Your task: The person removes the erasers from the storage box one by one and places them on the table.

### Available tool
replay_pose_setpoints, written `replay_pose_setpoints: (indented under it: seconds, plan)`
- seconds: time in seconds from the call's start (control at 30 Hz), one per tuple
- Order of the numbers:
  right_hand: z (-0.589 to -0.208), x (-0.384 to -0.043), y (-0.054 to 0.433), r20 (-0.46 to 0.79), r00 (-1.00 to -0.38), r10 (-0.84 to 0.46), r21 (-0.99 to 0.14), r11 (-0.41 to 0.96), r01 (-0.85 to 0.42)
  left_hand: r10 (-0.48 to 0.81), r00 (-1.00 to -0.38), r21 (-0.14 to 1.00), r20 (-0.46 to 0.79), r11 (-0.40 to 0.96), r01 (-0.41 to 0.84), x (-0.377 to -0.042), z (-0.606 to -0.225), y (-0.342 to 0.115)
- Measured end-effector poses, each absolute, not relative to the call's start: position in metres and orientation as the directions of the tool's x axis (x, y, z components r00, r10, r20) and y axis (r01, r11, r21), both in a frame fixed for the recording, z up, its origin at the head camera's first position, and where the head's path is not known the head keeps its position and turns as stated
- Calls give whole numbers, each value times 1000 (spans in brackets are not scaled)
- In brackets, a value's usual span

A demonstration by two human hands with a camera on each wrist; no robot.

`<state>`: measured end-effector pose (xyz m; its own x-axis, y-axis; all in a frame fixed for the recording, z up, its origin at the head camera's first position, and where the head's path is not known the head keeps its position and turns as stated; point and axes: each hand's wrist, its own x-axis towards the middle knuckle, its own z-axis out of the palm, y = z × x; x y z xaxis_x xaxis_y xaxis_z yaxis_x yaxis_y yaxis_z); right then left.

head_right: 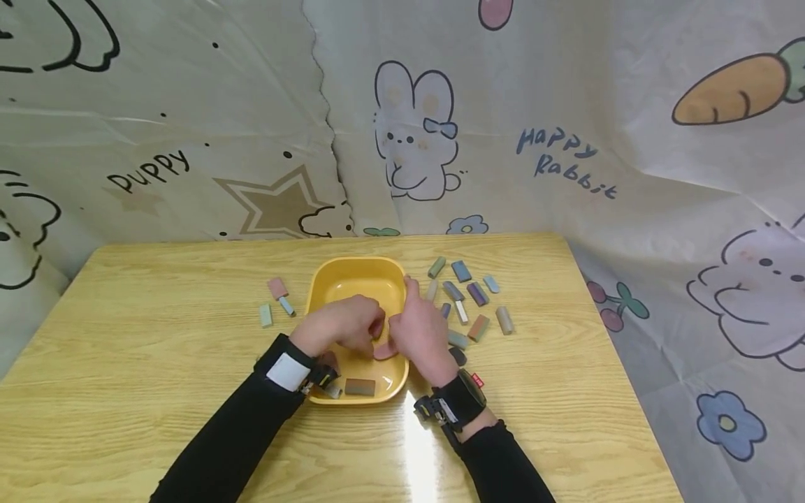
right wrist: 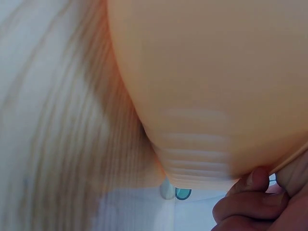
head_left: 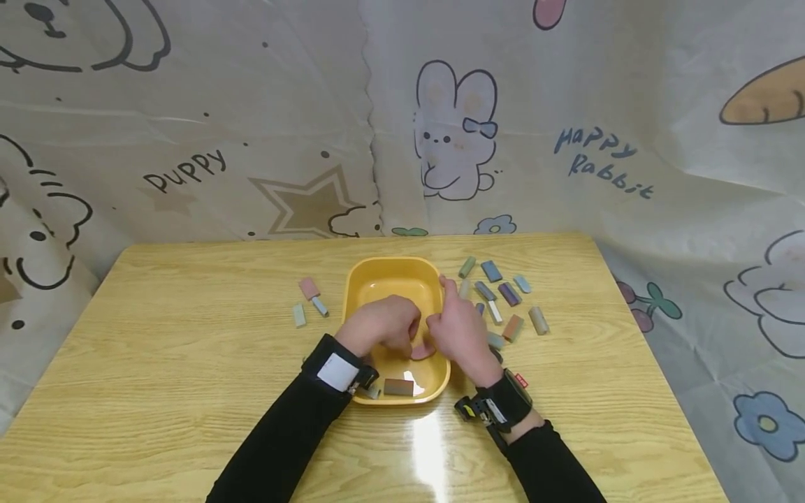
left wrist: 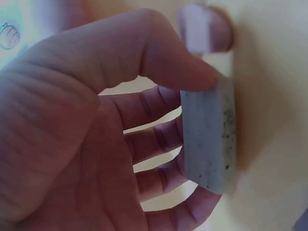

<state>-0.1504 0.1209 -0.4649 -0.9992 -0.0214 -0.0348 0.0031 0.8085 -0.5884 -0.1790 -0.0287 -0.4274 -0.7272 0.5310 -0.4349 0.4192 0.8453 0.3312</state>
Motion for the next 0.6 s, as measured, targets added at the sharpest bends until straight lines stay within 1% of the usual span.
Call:
replay_pose_setpoints:
  seconds: [0.13,0.2,0.33,0.47,0.6]
  plan:
    - [-465,-150,122,-40,-999,-23,-581,814,5,523,-781,338,-341,844,417,-179,-405,-48]
    - [-465,-150,122,-40,-999,-21,-582,813,6,483,-824,320,-297,863,390,-177,-393,-63]
    - [-465,-150,122,-38,-999,-13,-584,812,11,424,-879,335,-220,879,340,-176,-381,-101]
    - [-464,-149,121,-38,-999,-6,-587,810,17,381,-906,370,-184,881,295,-175,-396,-144]
    - [-463,-148,121,-50,-999,-8,-588,809,23,324,-915,405,-240,890,209,-163,-423,-178]
